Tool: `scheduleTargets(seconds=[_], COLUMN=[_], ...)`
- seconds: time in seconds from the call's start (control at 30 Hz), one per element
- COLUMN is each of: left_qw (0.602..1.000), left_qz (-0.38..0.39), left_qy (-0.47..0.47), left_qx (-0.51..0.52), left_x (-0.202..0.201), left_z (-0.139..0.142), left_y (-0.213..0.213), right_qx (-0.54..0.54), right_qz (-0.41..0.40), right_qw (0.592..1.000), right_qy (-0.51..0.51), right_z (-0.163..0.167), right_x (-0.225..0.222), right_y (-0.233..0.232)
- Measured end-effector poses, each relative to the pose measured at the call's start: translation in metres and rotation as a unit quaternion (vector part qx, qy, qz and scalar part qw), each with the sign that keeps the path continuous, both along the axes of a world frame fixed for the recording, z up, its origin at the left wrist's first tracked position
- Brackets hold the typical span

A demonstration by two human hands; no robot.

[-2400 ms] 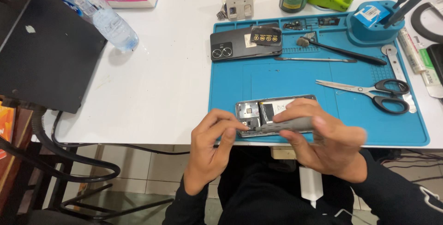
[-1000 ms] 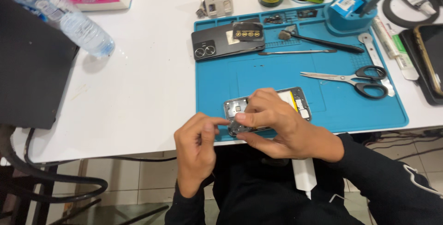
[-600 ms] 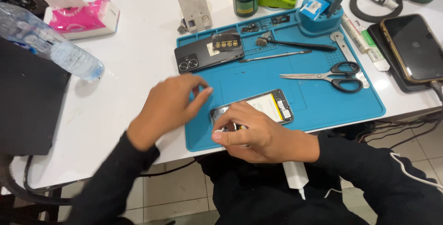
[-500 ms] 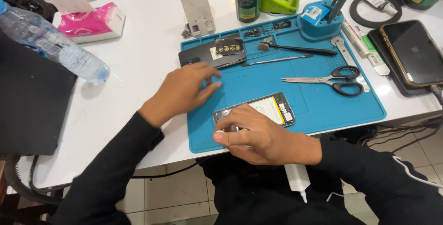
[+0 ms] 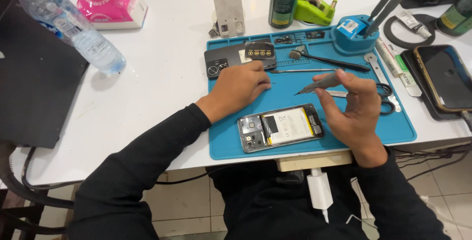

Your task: The person repairs a disassembled smartphone on a blue repair mat. They hold the phone, use a precision screwdriver to unscrew and re-tighten small screws, manipulate internal components and the battery area, and handle small parts and tools laid out on the mat.

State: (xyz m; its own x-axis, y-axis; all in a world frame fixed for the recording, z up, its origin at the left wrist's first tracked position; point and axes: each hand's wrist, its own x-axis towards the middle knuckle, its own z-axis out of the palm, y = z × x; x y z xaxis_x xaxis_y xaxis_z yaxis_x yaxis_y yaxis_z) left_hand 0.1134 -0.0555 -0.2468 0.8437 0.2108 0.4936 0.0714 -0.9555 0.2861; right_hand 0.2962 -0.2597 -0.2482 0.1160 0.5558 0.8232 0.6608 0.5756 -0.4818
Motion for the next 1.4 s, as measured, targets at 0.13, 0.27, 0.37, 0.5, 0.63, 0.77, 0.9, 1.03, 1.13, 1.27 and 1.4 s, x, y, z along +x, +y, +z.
scheduleTargets(seconds=[0.13,0.27,0.37,0.5,0.63,0.77,0.9,1.03,1.13,1.27,1.4], left_qw=[0.999,0.999,0.997,0.982,0.961,0.949,0.942,0.925,0.906,0.889,0.897], left_qz=[0.009,0.026,0.009,-0.081,-0.120,-0.147,-0.106,-0.057,-0.066,-0.084,-0.080], left_qy=[0.022,0.015,-0.050,-0.016,0.049,0.057,0.057,0.110,0.113,0.128,0.134], left_qx=[0.045,0.030,-0.062,-0.169,-0.246,-0.275,-0.313,-0.359,-0.403,-0.432,-0.414], left_x=[0.003,-0.001,-0.003,-0.003,-0.006,-0.005,-0.004,-0.002,-0.001,-0.001,-0.001], left_z=[-0.004,-0.001,0.001,0.004,0.006,0.006,0.004,0.004,0.002,0.001,0.000], left_y=[-0.002,-0.002,-0.004,-0.003,-0.002,-0.004,-0.005,-0.003,-0.004,-0.003,-0.003], right_qx=[0.011,0.001,0.000,0.002,0.004,-0.006,-0.005,-0.009,-0.011,-0.014,-0.021], right_qz=[-0.021,-0.018,-0.022,-0.030,-0.031,-0.022,-0.017,0.015,0.018,0.029,0.032], right_qw=[1.000,1.000,1.000,1.000,1.000,1.000,1.000,1.000,1.000,0.999,0.999], right_qy=[-0.001,-0.005,-0.002,0.003,0.001,0.011,-0.001,0.017,0.006,0.009,0.020], right_z=[-0.010,-0.007,-0.006,-0.009,-0.013,-0.013,-0.011,-0.011,-0.010,-0.011,-0.011], right_x=[-0.001,-0.001,-0.001,0.000,0.003,0.003,0.002,0.000,-0.001,-0.003,-0.005], right_y=[0.000,0.000,-0.002,-0.004,-0.005,-0.005,-0.006,-0.006,-0.004,-0.004,-0.005])
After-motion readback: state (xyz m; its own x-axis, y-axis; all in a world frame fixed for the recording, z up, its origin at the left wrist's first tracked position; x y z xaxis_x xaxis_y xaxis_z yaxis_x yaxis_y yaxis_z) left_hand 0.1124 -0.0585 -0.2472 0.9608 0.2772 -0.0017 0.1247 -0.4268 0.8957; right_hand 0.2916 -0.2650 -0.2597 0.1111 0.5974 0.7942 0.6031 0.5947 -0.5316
